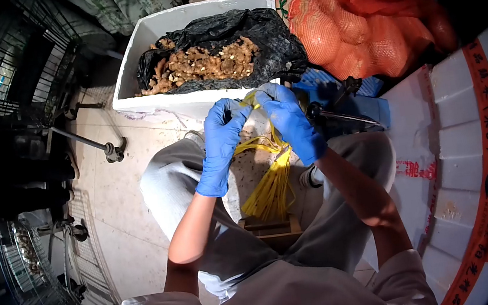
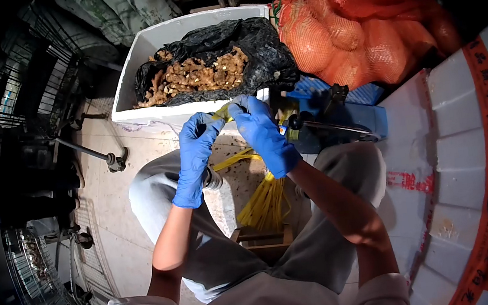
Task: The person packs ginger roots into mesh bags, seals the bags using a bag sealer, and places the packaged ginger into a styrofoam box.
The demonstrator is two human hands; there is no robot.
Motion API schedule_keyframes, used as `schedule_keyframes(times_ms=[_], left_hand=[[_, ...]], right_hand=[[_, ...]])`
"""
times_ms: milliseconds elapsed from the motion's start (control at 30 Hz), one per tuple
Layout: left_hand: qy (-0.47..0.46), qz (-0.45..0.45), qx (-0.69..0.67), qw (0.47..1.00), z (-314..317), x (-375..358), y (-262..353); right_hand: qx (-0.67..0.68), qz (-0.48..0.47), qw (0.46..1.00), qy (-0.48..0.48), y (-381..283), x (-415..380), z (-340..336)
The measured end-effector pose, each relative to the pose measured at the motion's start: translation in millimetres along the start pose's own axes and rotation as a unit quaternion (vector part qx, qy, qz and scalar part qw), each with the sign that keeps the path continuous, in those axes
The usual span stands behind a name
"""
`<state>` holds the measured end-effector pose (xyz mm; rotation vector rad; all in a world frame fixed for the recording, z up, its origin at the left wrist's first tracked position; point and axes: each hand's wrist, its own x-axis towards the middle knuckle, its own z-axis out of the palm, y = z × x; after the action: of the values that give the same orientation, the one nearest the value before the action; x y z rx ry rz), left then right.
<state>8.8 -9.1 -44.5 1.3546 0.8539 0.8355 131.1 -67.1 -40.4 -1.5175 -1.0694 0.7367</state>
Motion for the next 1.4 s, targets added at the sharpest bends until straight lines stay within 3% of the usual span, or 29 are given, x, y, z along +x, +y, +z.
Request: schedule_keyframes(times_ms=[33, 67, 100, 167, 200, 300, 367, 433, 533, 633, 867, 967, 1000, 1100, 1167, 1233, 1267, 1300, 1367, 1400], left_hand=[[-0.001, 0.001, -0.001, 1.0, 3, -1, 0], [-0.021, -0.028, -0.011, 0.999, 5, -1, -1], [-0.041, -0.058, -0.021, 0.997, 8, -2, -1], [-0.031, -0.077, -0.043, 0.996, 12, -3, -5], [-0.044, -0.094, -0.073, 0.992, 14, -2, -7], [-0.063, -0.135, -0.132, 0.98, 22, -7, -7], [-0.077, -0.161, -0.196, 0.964, 27, -11, 3], [-0.093, -0.152, -0.191, 0.965, 19, -8, 3], [-0.024, -0.143, -0.331, 0.932, 13, -5, 11], [-0.044, -0.154, -0.367, 0.916, 8, -5, 14], [-0.129, -0.221, -0.282, 0.925, 3, -7, 17], [-0.179, -0.224, -0.279, 0.917, -5, -3, 4], [-0.168, -0.219, -0.266, 0.923, -4, -4, 7], [-0.129, -0.233, -0.249, 0.931, -5, -8, 18], [-0.113, -0.227, -0.268, 0.929, -5, -9, 23], [-0.063, -0.201, -0.269, 0.94, -8, -6, 15], [-0.04, -0.196, -0.276, 0.94, -7, -6, 11], [-0.034, -0.19, -0.275, 0.942, -8, -5, 8], [-0.123, -0.173, -0.339, 0.916, -12, -6, 1], [-0.08, -0.184, -0.358, 0.912, -10, -10, 3]], right_hand=[[-0.075, -0.056, 0.995, 0.028, -10, -3, -4], [0.007, -0.081, 0.995, 0.053, 4, 1, -1], [0.006, -0.081, 0.995, 0.053, 21, 7, 3], [0.206, 0.094, 0.967, 0.12, 53, 17, 11], [0.205, 0.094, 0.967, 0.12, 58, 20, 11], [0.091, -0.049, 0.989, 0.107, 63, 22, 5], [0.233, 0.097, 0.965, 0.068, 20, 19, 1], [0.217, 0.077, 0.97, 0.07, 25, 27, 7], [0.212, 0.044, 0.974, 0.063, 21, 26, 11], [0.241, 0.04, 0.969, 0.023, 17, 20, 15], [0.225, 0.081, 0.971, -0.001, 26, 21, 17], [0.17, 0.047, 0.983, -0.042, 11, 15, 6], [0.141, 0.081, 0.983, -0.082, 8, 18, 5], [0.202, 0.024, 0.969, -0.136, -9, 11, -5], [0.207, 0.035, 0.964, -0.165, -12, 11, -7], [0.2, 0.029, 0.979, -0.007, -21, 11, -4], [0.153, -0.053, 0.987, 0.011, -7, 16, -3], [0.143, -0.019, 0.989, -0.021, 10, 19, -4], [0.113, 0.049, 0.973, -0.197, 6, 16, -7], [0.236, 0.114, 0.937, -0.231, 2, 10, 1]])
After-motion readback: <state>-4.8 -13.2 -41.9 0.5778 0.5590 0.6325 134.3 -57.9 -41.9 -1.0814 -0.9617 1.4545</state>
